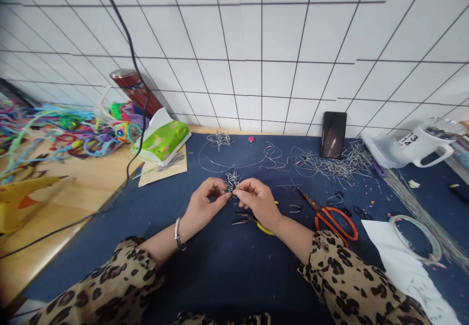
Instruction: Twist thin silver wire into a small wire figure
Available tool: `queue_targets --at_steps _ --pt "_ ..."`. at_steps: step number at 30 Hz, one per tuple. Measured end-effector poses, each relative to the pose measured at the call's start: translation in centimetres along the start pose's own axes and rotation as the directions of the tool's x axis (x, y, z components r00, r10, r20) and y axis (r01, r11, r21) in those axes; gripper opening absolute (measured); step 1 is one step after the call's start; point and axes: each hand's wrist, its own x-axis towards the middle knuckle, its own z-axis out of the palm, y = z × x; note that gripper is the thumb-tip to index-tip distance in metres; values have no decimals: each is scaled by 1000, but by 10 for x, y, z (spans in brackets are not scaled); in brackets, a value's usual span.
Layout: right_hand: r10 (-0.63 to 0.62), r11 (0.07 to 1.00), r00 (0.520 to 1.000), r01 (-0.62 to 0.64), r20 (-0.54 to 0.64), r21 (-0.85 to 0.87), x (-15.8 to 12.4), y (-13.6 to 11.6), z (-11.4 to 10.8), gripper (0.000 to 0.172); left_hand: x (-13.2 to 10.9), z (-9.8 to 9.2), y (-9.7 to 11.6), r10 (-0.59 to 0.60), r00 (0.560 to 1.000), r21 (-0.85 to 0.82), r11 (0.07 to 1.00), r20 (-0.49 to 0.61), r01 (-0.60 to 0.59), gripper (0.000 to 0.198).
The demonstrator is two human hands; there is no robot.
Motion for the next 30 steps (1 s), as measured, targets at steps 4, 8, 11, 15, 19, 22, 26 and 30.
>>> queue_targets --at_steps 4,8,11,15,19,22,26,30 --pt "-11 1000 1000 11 -26 -25 1 2 0 15 1 1 -4 -70 998 -71 995 -8 69 17" --pt "-15 1000 999 14 -33 -23 2 5 -1 16 2 3 -9 -130 991 -164 978 0 129 20" --pt "-24 1000 1000 24 -15 -4 2 7 -1 16 3 4 -10 -144 989 -252 956 44 150 20" --pt "-9 1000 998 8 58 5 3 6 -3 17 4 2 -7 -121 987 -360 921 109 152 22" --pt "5 1000 993 -8 116 24 3 4 -5 16 4 -2 -5 -112 982 -477 862 153 172 23" --pt "8 999 993 -13 116 37 3 4 -5 16 6 -3 -6 -100 969 -563 799 225 213 25" --pt "-8 999 998 5 64 49 2 5 -3 16 7 -3 -8 -77 950 -611 749 303 256 24" --pt "-10 999 999 8 51 46 2 5 -4 17 8 -3 -9 -71 947 -598 759 314 255 20"
